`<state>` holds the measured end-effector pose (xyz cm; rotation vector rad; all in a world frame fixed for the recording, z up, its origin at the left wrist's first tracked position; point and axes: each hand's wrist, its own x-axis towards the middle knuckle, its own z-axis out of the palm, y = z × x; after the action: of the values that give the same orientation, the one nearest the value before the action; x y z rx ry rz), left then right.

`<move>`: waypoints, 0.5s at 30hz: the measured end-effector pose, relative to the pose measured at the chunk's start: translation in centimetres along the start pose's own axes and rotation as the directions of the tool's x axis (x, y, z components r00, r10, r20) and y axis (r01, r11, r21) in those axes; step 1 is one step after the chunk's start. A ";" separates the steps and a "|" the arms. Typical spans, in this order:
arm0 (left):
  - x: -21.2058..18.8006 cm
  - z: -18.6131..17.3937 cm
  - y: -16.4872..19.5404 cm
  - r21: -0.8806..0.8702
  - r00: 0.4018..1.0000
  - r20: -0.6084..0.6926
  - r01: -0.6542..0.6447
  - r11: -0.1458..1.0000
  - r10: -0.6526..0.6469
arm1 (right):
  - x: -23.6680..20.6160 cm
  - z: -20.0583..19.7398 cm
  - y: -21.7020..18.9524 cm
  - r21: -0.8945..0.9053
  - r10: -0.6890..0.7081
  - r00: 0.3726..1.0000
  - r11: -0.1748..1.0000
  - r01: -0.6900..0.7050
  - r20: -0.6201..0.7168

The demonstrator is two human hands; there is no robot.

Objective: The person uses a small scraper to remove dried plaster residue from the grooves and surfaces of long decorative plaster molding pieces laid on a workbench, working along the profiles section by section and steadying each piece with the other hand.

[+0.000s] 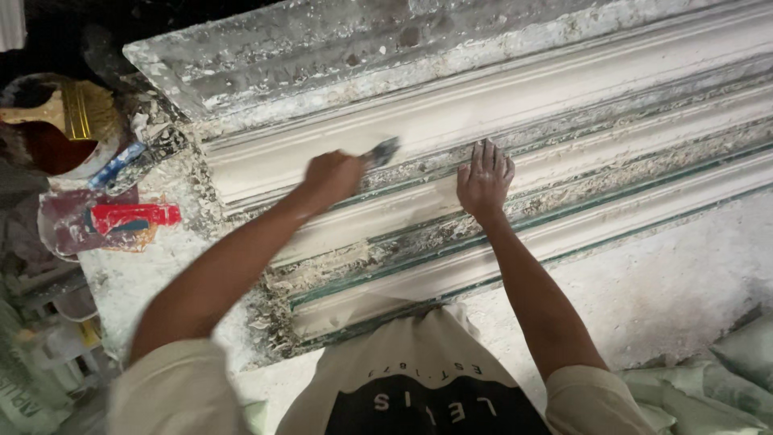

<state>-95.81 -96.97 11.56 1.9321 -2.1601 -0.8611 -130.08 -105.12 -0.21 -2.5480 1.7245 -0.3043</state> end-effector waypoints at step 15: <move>5.8 3.2 5.0 0.016 1.000 0.019 -0.019 1.000 0.019 | 0.2 -0.3 0.5 -0.002 0.011 0.997 1.000 -0.011 0.081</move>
<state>-102.71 -101.31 9.67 1.9155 -2.1988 -0.8657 -130.52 -105.52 0.04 -2.5140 1.7108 -0.1962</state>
